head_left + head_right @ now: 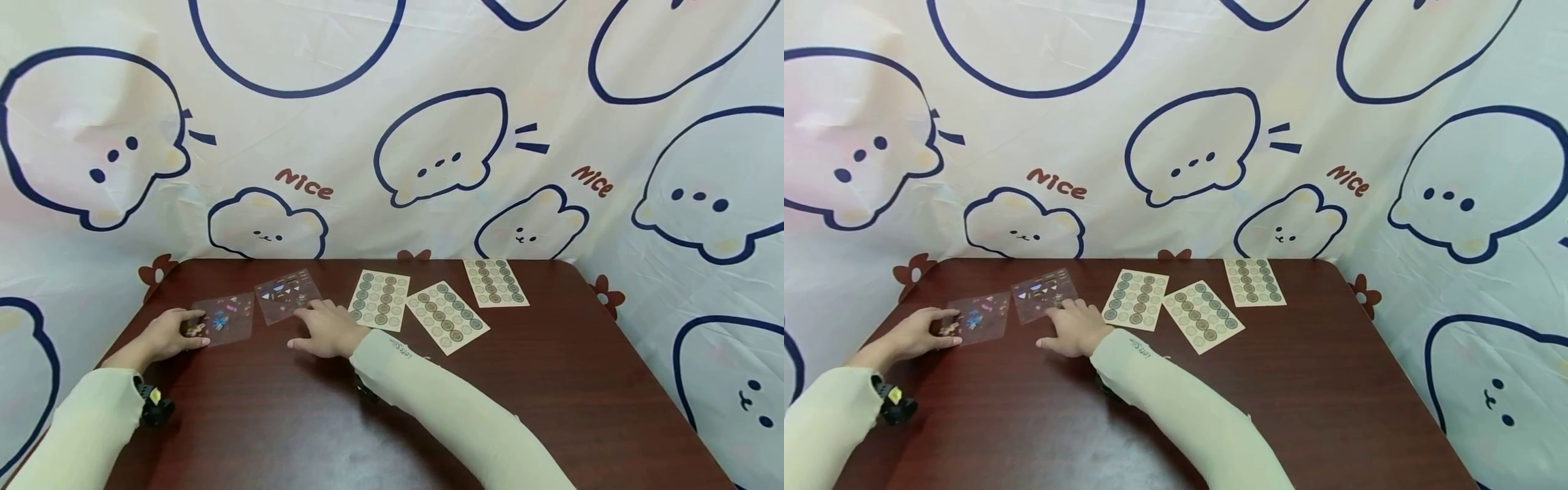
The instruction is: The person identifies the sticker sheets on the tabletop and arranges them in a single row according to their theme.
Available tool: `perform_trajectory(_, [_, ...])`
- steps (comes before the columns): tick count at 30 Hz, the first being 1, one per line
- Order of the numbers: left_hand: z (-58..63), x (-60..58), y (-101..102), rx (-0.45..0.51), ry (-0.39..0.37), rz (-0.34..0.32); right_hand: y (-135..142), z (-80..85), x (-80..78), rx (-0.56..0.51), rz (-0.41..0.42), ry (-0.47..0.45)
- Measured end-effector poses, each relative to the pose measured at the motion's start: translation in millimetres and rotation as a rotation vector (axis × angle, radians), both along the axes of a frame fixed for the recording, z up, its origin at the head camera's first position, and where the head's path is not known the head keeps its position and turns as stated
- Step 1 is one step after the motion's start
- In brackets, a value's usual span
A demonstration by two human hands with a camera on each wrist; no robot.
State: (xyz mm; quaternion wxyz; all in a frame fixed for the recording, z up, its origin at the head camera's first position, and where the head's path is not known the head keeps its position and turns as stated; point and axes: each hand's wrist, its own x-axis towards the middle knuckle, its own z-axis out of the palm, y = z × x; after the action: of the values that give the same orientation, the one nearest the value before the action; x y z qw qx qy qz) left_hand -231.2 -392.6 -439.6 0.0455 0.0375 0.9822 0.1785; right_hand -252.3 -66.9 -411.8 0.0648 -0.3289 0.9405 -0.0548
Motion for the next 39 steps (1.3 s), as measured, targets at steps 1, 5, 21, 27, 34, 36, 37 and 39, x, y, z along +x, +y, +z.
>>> perform_trajectory(1, [-0.2,0.8,-0.6,0.002,-0.003,-0.003,-0.3,0.3,0.6,0.000,0.001,-0.002])
perform_trajectory(5, [-0.2,5.1,-3.7,-0.003,0.005,-0.021,-2.1,-0.7,3.0,0.002,0.012,0.010])
perform_trajectory(21, [-2.4,27.0,-15.6,0.004,0.004,-0.100,-16.2,-17.9,21.3,-0.013,0.053,-0.003])
perform_trajectory(27, [-3.7,36.1,-17.7,0.017,0.029,-0.086,-23.0,-22.4,29.0,-0.007,0.064,-0.014])
perform_trajectory(34, [-5.3,43.1,-18.3,0.041,0.007,-0.092,-31.5,-26.9,39.1,0.021,0.069,-0.001])
perform_trajectory(36, [-5.8,44.4,-18.2,0.046,0.004,-0.103,-33.3,-28.9,41.0,0.030,0.071,0.004])
perform_trajectory(37, [-6.0,45.2,-18.0,0.049,0.003,-0.107,-34.1,-29.6,41.8,0.032,0.072,0.004])
perform_trajectory(39, [-6.5,46.3,-17.4,0.052,0.004,-0.113,-35.9,-31.4,42.2,0.031,0.080,-0.002])
